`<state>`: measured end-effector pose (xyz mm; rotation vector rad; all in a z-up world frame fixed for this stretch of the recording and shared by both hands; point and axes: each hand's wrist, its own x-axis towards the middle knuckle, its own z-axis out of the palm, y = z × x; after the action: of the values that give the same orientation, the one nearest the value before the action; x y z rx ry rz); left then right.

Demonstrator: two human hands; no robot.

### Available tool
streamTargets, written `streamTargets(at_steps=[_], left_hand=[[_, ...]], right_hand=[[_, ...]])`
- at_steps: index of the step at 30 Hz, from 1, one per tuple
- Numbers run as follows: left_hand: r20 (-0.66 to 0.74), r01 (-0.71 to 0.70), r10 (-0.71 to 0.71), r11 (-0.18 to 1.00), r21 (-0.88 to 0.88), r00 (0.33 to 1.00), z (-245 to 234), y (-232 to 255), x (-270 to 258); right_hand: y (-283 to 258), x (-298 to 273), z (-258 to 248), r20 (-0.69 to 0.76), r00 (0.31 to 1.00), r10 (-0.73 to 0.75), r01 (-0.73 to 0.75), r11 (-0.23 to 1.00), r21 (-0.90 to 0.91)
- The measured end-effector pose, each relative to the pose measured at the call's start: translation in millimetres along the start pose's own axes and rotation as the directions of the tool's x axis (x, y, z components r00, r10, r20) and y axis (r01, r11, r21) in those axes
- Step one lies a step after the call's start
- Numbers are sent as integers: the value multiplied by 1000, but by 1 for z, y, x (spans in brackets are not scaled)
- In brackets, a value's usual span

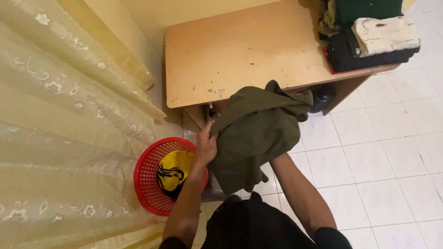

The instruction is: The person folds three shirts one by one on a wooden table. They retrieve a dark green shirt, a dark olive shirt, and a yellow shirt from a red laundry basket, fold each neatly, and place them into a stack on the table.

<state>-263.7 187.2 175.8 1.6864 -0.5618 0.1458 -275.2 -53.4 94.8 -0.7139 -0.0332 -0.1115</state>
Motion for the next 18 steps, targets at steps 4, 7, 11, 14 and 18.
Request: streamTargets(at_steps=[4,7,11,14,18], left_hand=[[20,70,-70,998,-2,997,12,7,27],[39,95,-103,983,158,994,19,5,47],[27,98,-103,983,154,994,29,-6,69],[13,93,-96,986,139,995,32,-18,96],[-45,32,-25,987,161,999,26,-38,144]], right_hand=[[-17,14,-18,-39,999,-23,24,999,22],[-28,23,-35,-89,995,-48,52,998,41],[-43,35,-61,-135,990,-46,51,998,36],[-50,52,-74,-138,990,-26,31,999,38],[-60,88,-86,-124,992,7,-4,1000,27]])
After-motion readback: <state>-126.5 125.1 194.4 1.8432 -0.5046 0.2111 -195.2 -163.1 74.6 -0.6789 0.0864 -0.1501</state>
